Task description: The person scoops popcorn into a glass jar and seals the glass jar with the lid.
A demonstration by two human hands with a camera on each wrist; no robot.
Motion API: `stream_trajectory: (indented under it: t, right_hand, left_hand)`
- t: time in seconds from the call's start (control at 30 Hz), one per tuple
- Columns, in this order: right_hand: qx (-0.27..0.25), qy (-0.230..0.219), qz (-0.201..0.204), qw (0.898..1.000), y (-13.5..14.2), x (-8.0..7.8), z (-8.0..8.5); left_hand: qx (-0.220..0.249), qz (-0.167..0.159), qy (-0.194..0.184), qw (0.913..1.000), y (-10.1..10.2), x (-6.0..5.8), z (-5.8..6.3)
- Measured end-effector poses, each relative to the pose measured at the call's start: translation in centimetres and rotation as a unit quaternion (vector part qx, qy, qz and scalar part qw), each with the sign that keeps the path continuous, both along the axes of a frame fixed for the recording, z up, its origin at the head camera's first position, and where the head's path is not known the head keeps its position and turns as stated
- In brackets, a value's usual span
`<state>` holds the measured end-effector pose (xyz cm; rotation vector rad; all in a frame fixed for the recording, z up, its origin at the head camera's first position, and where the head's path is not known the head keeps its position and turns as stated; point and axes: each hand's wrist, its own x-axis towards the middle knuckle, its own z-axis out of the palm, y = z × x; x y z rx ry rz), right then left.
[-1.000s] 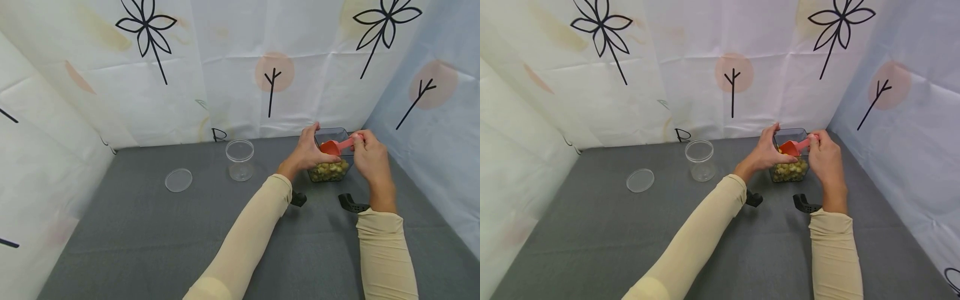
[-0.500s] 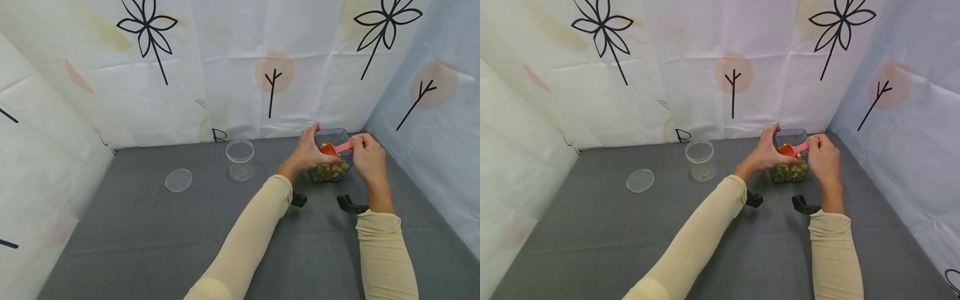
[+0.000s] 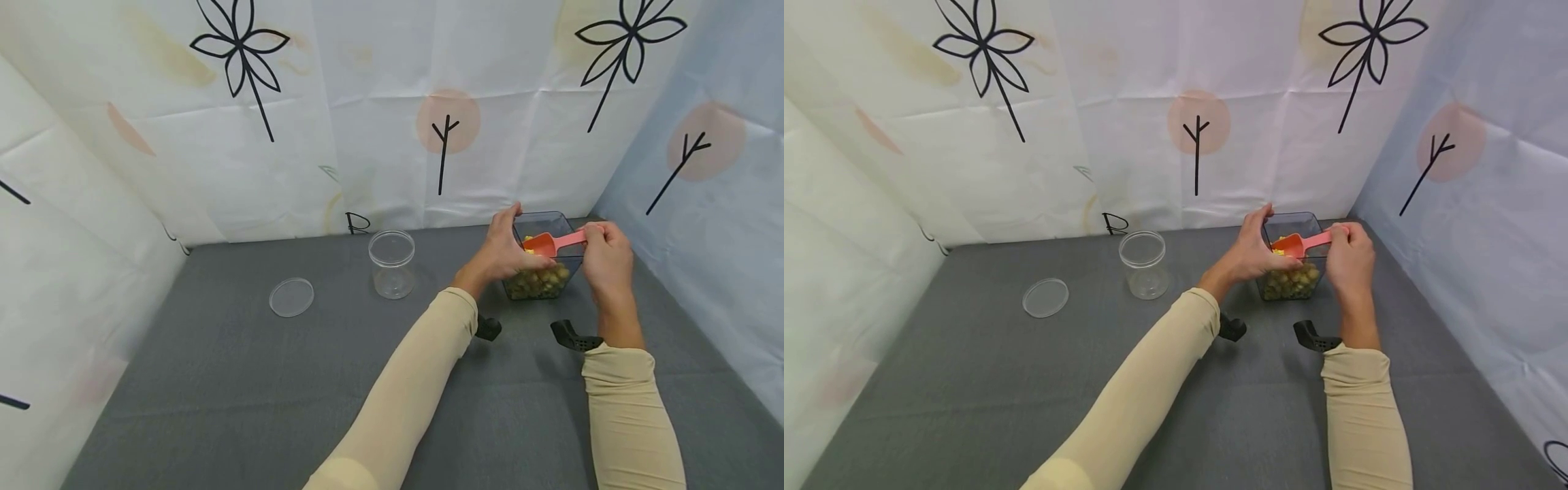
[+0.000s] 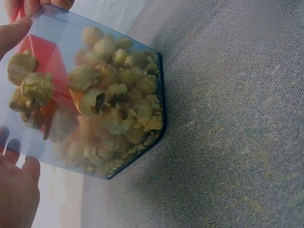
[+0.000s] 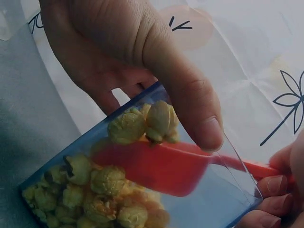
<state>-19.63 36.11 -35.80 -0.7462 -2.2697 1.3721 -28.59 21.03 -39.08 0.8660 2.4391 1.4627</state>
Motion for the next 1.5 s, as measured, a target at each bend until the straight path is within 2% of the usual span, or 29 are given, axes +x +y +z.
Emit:
stream_trajectory:
  t: [0.17, 0.43, 0.53, 0.6, 0.7, 0.83, 0.93, 1.07, 1.27, 1.5]
  right_hand:
    - [0.002, -0.015, -0.001, 1.000, -0.1, 0.0, 0.1]
    - [-0.032, 0.002, -0.015, 0.999, 0.1, -0.1, 0.0]
    - [-0.052, 0.005, -0.022, 0.998, 0.2, -0.1, 0.0]
    - [-0.086, 0.015, -0.027, 0.996, 0.3, 0.0, 0.1]
    - [-0.151, 0.042, -0.032, 0.987, 0.5, 0.1, 0.1]
    - [-0.236, 0.091, -0.032, 0.967, 0.7, 0.3, 0.3]
    - [-0.251, 0.095, -0.028, 0.963, 0.8, 0.4, 0.4]
    - [-0.253, 0.083, -0.020, 0.964, 0.9, 0.5, 0.4]
    - [-0.318, 0.134, -0.019, 0.938, 1.1, 0.5, 0.2]
    - [-0.362, 0.157, -0.022, 0.919, 1.5, 0.3, -0.1]
  left_hand:
    - [-0.002, -0.002, 0.002, 1.0000, 0.0, 0.0, 0.0]
    - [0.002, -0.006, 0.003, 1.0000, -0.1, 0.0, -0.1]
    - [0.006, -0.006, 0.003, 1.0000, -0.1, -0.1, -0.2]
    - [0.007, -0.006, 0.003, 1.0000, -0.1, -0.1, -0.2]
    - [0.006, -0.006, 0.004, 1.0000, 0.0, -0.1, -0.2]
    - [0.005, -0.004, 0.007, 1.0000, 0.1, -0.2, -0.3]
    - [0.003, -0.004, 0.007, 1.0000, 0.1, -0.2, -0.3]
    - [0.001, -0.004, 0.007, 1.0000, 0.1, -0.2, -0.3]
    - [0.003, -0.002, 0.008, 1.0000, 0.1, -0.1, -0.3]
    - [0.012, -0.005, -0.001, 0.9999, 0.1, -0.2, -0.4]
